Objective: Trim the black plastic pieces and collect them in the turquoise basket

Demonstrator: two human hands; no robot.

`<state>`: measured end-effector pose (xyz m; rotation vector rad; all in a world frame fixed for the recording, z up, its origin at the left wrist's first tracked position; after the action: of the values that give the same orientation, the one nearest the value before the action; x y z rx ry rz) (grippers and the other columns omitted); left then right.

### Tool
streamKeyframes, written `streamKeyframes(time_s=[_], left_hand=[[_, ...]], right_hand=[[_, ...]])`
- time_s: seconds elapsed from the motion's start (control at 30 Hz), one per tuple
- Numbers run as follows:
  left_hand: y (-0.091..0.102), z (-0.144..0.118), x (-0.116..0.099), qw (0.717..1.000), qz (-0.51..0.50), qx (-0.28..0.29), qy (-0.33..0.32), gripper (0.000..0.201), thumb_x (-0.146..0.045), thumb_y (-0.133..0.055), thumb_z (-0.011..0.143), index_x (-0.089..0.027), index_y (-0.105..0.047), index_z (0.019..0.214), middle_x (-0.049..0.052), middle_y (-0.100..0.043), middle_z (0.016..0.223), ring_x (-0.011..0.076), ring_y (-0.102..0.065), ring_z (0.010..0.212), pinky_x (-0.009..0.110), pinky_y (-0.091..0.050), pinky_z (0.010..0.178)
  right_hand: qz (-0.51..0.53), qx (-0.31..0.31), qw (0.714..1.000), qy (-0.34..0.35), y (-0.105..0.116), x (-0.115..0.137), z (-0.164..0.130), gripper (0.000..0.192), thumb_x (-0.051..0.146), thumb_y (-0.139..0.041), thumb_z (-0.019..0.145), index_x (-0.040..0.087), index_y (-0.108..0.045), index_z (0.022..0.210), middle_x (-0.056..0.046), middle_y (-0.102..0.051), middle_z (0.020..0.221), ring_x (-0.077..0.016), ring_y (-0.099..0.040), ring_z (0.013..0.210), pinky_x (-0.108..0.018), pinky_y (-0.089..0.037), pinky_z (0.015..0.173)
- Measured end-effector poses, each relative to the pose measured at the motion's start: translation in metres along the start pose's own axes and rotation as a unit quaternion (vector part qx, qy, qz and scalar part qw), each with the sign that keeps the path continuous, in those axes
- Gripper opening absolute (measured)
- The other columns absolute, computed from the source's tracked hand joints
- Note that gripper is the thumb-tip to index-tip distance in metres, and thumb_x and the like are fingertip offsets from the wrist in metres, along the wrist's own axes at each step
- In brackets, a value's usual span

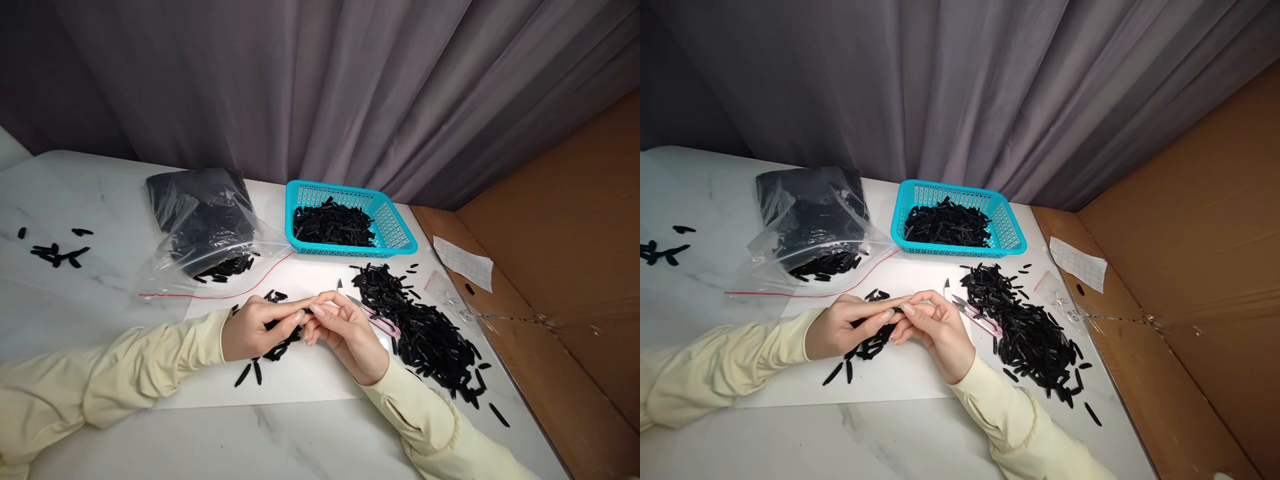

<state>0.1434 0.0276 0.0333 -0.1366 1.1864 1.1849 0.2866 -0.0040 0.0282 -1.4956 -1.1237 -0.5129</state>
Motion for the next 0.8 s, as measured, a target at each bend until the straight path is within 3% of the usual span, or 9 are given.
streamKeyframes(time_s=[0.1, 0.23, 0.37, 0.47, 0.53, 0.6, 0.67, 0.73, 0.8], left_hand=[[0.0, 0.001, 0.001, 0.999, -0.026, 0.007, 0.029, 0.036, -0.016, -0.042, 0.086, -0.006, -0.06, 0.115, -0.005, -0.047, 0.045, 0.0055, -0.025, 0.037, 0.018, -0.027, 0.035], [0.001, 0.004, 0.01, 0.972, -0.146, -0.003, 0.185, 0.043, -0.028, -0.04, 0.088, -0.003, -0.055, 0.12, -0.009, -0.026, 0.042, 0.0063, -0.024, 0.037, 0.019, -0.022, 0.036], [0.002, 0.007, 0.012, 0.932, -0.257, -0.002, 0.257, 0.047, -0.034, -0.047, 0.083, -0.004, -0.054, 0.119, -0.011, -0.023, 0.043, 0.0055, -0.021, 0.038, 0.019, -0.019, 0.037], [0.005, 0.011, 0.009, 0.91, -0.297, 0.034, 0.288, 0.037, -0.028, -0.055, 0.077, -0.008, -0.061, 0.108, -0.01, -0.028, 0.042, 0.0045, -0.021, 0.037, 0.018, -0.016, 0.037], [0.008, 0.017, 0.004, 0.893, -0.339, 0.064, 0.29, 0.024, -0.022, -0.056, 0.073, -0.008, -0.067, 0.087, -0.009, -0.029, 0.04, 0.0038, -0.021, 0.035, 0.018, -0.014, 0.036], [0.011, 0.026, -0.003, 0.873, -0.39, 0.079, 0.283, 0.015, -0.017, -0.056, 0.066, -0.008, -0.068, 0.067, -0.008, -0.027, 0.036, 0.0028, -0.019, 0.033, 0.019, -0.012, 0.035], [0.01, 0.035, -0.01, 0.852, -0.432, 0.05, 0.292, 0.01, -0.013, -0.056, 0.058, -0.009, -0.063, 0.054, -0.009, -0.023, 0.033, 0.0021, -0.017, 0.031, 0.018, -0.011, 0.034], [0.009, 0.042, -0.014, 0.841, -0.443, -0.057, 0.306, 0.013, -0.015, -0.055, 0.055, -0.014, -0.05, 0.043, -0.008, -0.024, 0.034, 0.0027, -0.021, 0.031, 0.017, -0.014, 0.032], [0.003, 0.047, -0.02, 0.838, -0.436, -0.128, 0.302, 0.02, -0.023, -0.049, 0.06, -0.017, -0.039, 0.043, -0.007, -0.026, 0.037, 0.0039, -0.025, 0.032, 0.016, -0.018, 0.032]], right_hand=[[-0.017, -0.01, 1.0, 0.004, 0.0, 0.004, -0.002, 0.021, 0.026, -0.071, 0.07, 0.018, -0.053, 0.078, -0.001, -0.067, 0.062, -0.0111, -0.059, 0.052, -0.025, -0.046, 0.055], [-0.11, -0.077, 0.986, 0.102, 0.012, 0.043, 0.001, 0.021, 0.022, -0.073, 0.067, 0.017, -0.055, 0.077, -0.002, -0.068, 0.065, -0.0116, -0.06, 0.054, -0.025, -0.047, 0.056], [-0.246, -0.171, 0.911, 0.283, 0.036, 0.108, 0.025, 0.024, 0.023, -0.075, 0.064, 0.019, -0.056, 0.079, -0.001, -0.067, 0.072, -0.0147, -0.063, 0.064, -0.031, -0.05, 0.066], [-0.359, -0.192, 0.868, 0.285, 0.038, 0.128, 0.044, 0.029, 0.035, -0.075, 0.06, 0.019, -0.059, 0.077, -0.004, -0.066, 0.082, -0.0194, -0.063, 0.08, -0.036, -0.049, 0.074], [-0.415, -0.155, 0.851, 0.283, 0.02, 0.123, 0.044, 0.031, 0.044, -0.065, 0.07, 0.019, -0.062, 0.087, -0.007, -0.064, 0.096, -0.0208, -0.06, 0.092, -0.036, -0.048, 0.078], [-0.409, -0.045, 0.877, 0.246, -0.011, 0.102, 0.036, 0.036, 0.049, -0.049, 0.081, 0.021, -0.062, 0.099, -0.007, -0.061, 0.107, -0.0202, -0.058, 0.098, -0.033, -0.049, 0.077], [-0.375, 0.033, 0.902, 0.213, -0.045, 0.078, 0.024, 0.041, 0.052, -0.041, 0.084, 0.021, -0.063, 0.098, -0.006, -0.063, 0.103, -0.019, -0.059, 0.095, -0.03, -0.05, 0.073], [-0.343, 0.019, 0.921, 0.184, -0.069, 0.06, 0.017, 0.04, 0.052, -0.045, 0.081, 0.019, -0.066, 0.091, -0.005, -0.065, 0.092, -0.0183, -0.06, 0.087, -0.026, -0.051, 0.063], [-0.279, -0.052, 0.945, 0.164, -0.079, 0.049, 0.016, 0.04, 0.052, -0.048, 0.079, 0.018, -0.068, 0.084, -0.004, -0.065, 0.083, -0.0164, -0.06, 0.071, -0.023, -0.047, 0.049]])
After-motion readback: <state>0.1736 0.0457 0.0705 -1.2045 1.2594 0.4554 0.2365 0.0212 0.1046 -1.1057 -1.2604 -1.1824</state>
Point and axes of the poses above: each hand's wrist, its own z-axis towards the middle knuckle, its own y-axis out of the back of the hand, x = y × z, the point moved 3 cm from there along z, towards the middle knuckle
